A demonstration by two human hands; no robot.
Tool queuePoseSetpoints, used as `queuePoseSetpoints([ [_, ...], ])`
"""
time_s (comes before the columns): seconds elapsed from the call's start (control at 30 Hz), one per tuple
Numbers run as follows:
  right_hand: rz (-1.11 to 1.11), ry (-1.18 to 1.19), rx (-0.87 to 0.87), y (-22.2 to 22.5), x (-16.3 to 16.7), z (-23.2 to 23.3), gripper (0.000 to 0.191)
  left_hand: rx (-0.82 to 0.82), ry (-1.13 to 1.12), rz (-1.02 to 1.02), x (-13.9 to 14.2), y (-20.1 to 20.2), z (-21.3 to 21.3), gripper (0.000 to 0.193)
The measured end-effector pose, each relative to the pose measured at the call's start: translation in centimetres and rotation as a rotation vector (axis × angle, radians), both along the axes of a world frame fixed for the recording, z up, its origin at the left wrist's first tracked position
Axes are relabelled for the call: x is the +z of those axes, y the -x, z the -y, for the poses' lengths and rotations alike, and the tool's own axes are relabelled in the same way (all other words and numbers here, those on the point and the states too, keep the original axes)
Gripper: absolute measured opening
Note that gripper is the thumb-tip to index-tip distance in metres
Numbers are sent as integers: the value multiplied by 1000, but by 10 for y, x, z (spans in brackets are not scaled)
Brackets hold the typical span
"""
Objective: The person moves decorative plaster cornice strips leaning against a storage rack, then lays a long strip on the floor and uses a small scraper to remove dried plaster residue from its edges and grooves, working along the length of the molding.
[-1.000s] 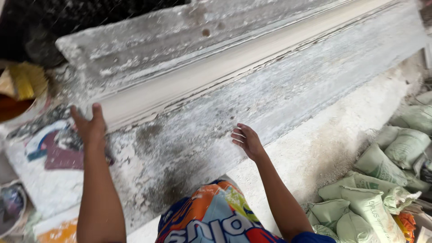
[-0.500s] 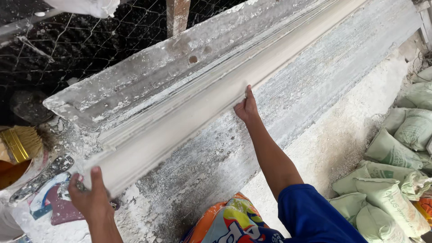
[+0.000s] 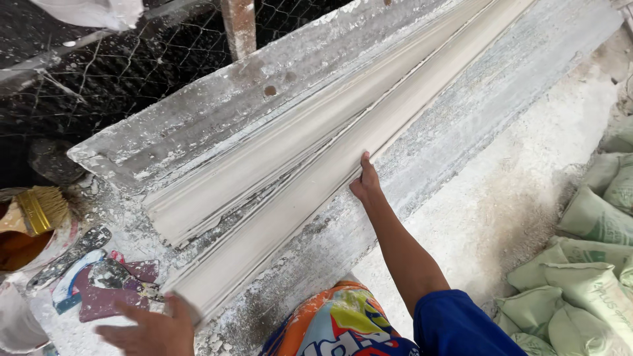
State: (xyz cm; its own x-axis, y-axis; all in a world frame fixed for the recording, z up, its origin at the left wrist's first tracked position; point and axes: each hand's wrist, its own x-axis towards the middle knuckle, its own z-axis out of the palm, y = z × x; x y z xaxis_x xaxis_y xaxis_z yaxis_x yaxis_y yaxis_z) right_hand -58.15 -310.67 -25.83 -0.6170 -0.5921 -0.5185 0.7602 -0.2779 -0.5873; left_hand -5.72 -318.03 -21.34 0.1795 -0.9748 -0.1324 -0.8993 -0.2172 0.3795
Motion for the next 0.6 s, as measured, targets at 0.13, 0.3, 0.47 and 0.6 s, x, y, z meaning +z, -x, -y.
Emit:
queuePoseSetpoints([
  [0.13,25,19,48,8,1,-18,59,-426,98,-244,43,121,4,70],
  [0.3,75,89,90,24,-3,-40,48,-898,-52,-333,51,359,1,60],
  [0.47,297,129,261,60,-29,-80,45,-720,-343,-56,39,514,-6,69],
  [0.6,347,231,700,135,-61,-128,56,-613,-412,78,9,563,-6,81],
])
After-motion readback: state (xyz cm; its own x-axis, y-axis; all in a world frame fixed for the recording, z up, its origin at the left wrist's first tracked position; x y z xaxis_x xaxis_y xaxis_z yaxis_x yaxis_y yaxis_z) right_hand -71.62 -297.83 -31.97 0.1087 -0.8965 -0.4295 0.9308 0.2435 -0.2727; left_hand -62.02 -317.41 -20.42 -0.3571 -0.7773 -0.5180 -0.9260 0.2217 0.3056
